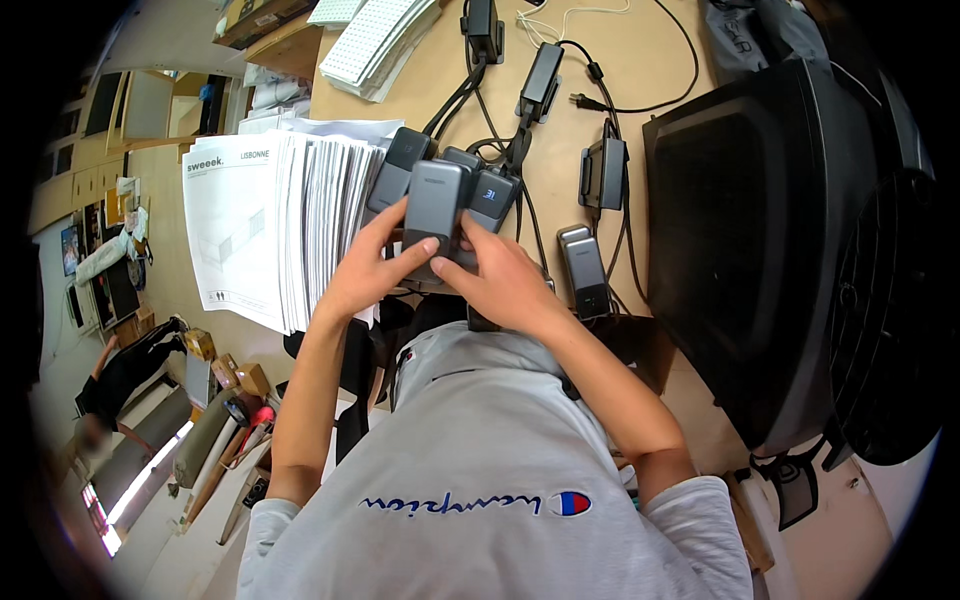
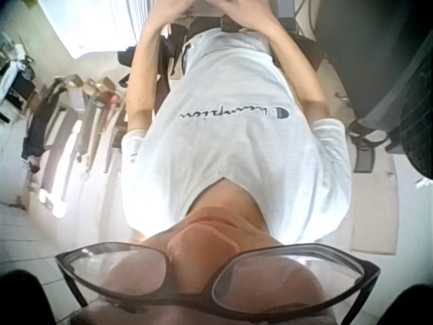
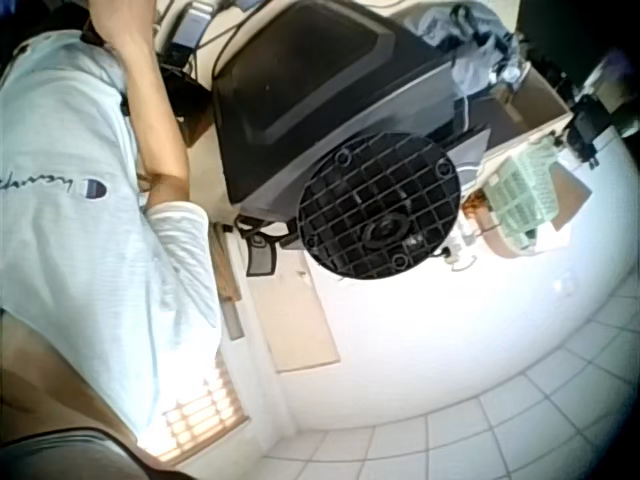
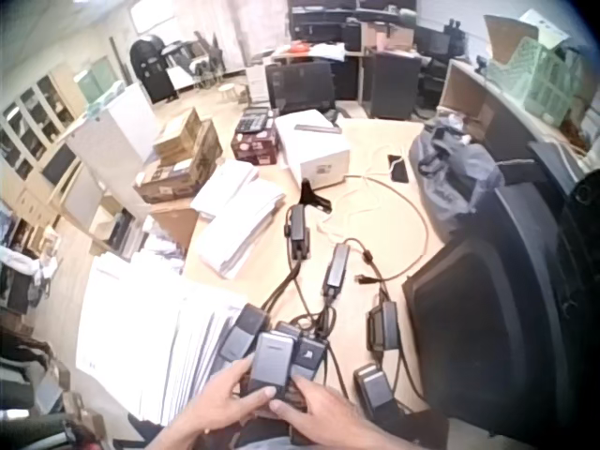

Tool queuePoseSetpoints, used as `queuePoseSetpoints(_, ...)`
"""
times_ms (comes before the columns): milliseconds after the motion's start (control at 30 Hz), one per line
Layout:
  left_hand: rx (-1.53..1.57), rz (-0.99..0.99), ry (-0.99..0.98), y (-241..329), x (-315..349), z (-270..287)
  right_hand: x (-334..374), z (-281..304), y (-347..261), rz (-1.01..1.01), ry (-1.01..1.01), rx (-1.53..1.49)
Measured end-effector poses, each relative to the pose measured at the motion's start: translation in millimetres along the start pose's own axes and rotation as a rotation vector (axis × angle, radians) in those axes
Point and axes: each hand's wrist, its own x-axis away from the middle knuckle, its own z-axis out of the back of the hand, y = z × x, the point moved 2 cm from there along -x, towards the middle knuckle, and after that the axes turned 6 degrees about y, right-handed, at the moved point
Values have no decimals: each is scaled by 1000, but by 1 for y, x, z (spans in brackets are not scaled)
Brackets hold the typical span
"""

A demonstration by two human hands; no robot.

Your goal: The person organizes electronic power blocks and cables by checking their connectors, placing some into a cardboard box on the floor, and arranging others on the table.

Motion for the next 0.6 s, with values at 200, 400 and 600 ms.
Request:
queuePoseSetpoints(200,121,152,-48,9,-5,11,-9,-17,5,-7,149,-159)
queuePoseSetpoints(400,-253,-172,177,9,11,-15,3,-23,20,-227,209,-460)
queuePoseSetpoints(600,-237,-231,186,28,38,-32,28,-8,30,-269,225,-737)
